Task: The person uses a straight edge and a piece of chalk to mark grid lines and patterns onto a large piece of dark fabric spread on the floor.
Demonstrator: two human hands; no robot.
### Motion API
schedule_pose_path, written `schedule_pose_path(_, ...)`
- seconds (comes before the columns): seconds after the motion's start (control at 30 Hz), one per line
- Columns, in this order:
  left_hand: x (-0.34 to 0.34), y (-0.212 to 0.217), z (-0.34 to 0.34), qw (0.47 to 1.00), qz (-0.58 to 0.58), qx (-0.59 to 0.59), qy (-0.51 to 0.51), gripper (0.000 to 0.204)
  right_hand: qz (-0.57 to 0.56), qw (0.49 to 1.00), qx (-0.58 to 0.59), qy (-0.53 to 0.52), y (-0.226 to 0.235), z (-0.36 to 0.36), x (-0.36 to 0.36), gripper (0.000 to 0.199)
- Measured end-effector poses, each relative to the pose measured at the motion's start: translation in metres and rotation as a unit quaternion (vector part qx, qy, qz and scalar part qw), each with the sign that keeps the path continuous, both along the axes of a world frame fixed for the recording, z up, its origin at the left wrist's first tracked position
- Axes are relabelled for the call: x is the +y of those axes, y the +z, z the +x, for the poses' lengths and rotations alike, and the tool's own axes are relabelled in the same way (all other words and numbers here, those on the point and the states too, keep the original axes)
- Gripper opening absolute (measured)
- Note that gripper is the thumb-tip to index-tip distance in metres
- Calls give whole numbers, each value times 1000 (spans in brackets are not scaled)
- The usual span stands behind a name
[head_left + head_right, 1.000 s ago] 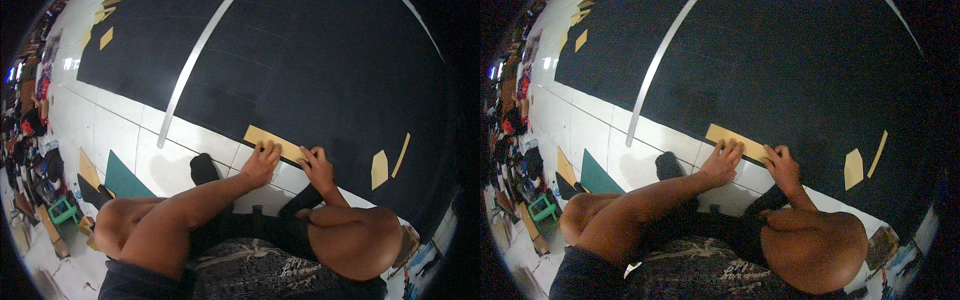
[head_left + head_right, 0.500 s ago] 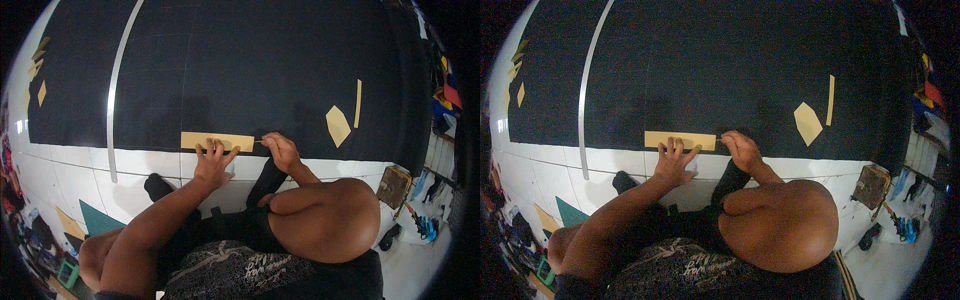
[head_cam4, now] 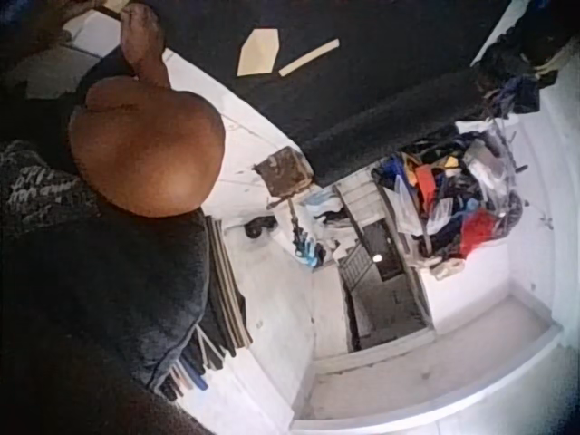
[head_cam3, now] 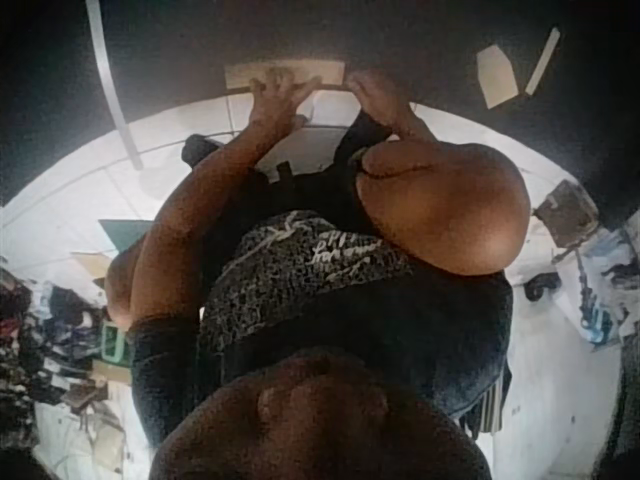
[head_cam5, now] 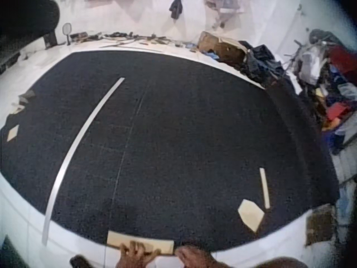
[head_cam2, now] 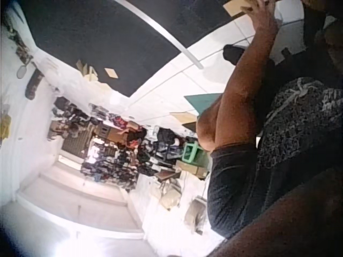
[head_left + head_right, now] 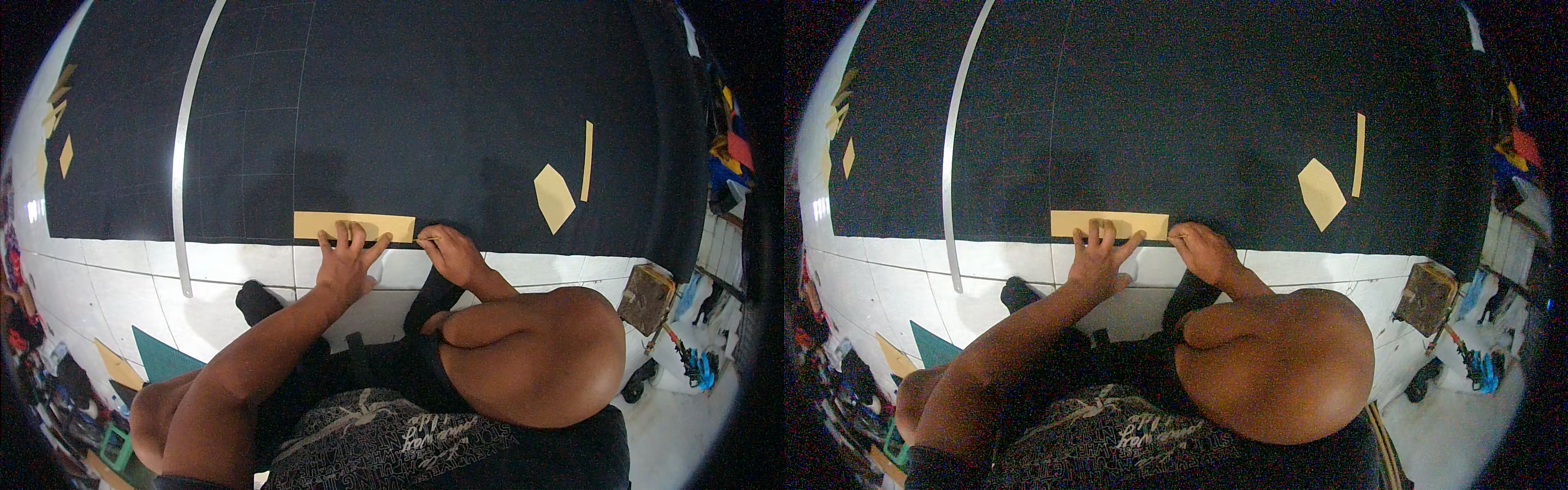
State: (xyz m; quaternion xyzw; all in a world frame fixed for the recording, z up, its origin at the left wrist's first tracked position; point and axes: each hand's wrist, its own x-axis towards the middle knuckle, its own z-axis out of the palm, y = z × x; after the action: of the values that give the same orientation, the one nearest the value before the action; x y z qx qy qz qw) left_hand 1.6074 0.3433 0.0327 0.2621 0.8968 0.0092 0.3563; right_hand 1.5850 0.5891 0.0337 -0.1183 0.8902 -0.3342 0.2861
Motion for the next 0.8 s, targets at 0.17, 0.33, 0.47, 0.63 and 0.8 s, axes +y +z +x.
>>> schedule_pose_path(0.17,0,1,-3,1000,-13,-21,-2,104,20,999,-26,8,-1,-2,-1,22)
schedule_pose_path(0.33,1,4,-3,1000,-20,-11,-21,96,23,1000,0,11,-6,0,-1,24)
schedule_pose_path(0.47,4,8,-5,999,-32,-14,-32,93,39,997,55,29,-7,-5,-1,24)
schedule_pose_path(0.63,2,9,-5,999,-39,-16,-28,95,42,996,33,67,-5,-3,-3,20)
schedule_pose_path(0.8,2,3,-3,1000,1,-10,1,101,-61,987,133,-63,-12,-12,8,17)
